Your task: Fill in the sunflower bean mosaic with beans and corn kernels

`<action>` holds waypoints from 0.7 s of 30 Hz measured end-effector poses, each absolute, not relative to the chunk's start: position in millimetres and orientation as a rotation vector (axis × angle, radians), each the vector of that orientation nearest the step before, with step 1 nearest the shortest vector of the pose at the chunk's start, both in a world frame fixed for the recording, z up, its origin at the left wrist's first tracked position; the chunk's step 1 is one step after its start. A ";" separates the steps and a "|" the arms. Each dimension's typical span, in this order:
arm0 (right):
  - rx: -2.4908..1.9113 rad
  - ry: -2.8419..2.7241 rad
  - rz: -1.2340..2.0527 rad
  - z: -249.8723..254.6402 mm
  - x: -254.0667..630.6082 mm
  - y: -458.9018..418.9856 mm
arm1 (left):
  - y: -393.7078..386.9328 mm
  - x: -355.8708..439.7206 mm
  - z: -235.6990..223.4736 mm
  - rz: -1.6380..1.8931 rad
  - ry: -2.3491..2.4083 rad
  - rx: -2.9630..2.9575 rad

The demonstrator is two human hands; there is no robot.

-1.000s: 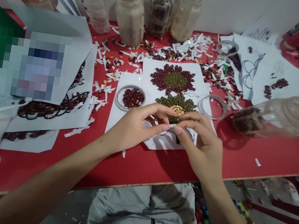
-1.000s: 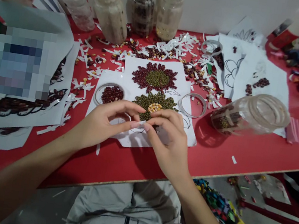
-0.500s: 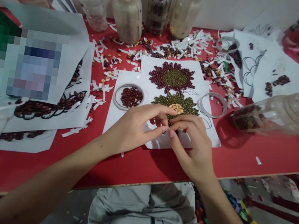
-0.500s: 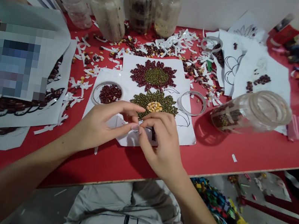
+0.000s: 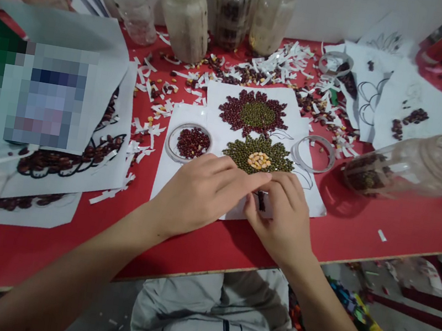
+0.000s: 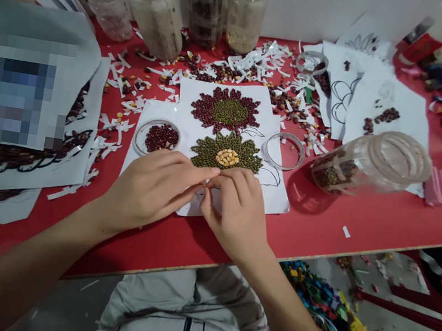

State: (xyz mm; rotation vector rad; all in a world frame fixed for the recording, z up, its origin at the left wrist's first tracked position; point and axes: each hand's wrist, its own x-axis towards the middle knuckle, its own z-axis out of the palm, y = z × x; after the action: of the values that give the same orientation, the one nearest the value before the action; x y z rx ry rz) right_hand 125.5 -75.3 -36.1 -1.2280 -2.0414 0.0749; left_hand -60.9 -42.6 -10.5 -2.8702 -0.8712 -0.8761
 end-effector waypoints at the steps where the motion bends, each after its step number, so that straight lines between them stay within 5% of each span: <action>1: -1.240 -2.051 0.058 -36.4 125.5 -75.7 | -42.5 -61.5 -9.9 -0.841 -0.840 -2.850; 7: -1.236 -2.068 0.018 -35.9 125.6 -77.0 | -43.8 -61.5 -8.3 -0.837 -0.816 -2.837; 21: -1.182 -2.028 -0.032 -31.0 123.8 -79.3 | -51.5 -51.5 -10.0 -1.747 -2.144 -3.112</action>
State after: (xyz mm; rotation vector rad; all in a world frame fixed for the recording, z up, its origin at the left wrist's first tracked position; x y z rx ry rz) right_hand 123.8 -79.3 -31.0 -1.1815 -2.0283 -0.0316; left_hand -51.5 -51.5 -10.0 -3.1116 -2.1440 -1.7473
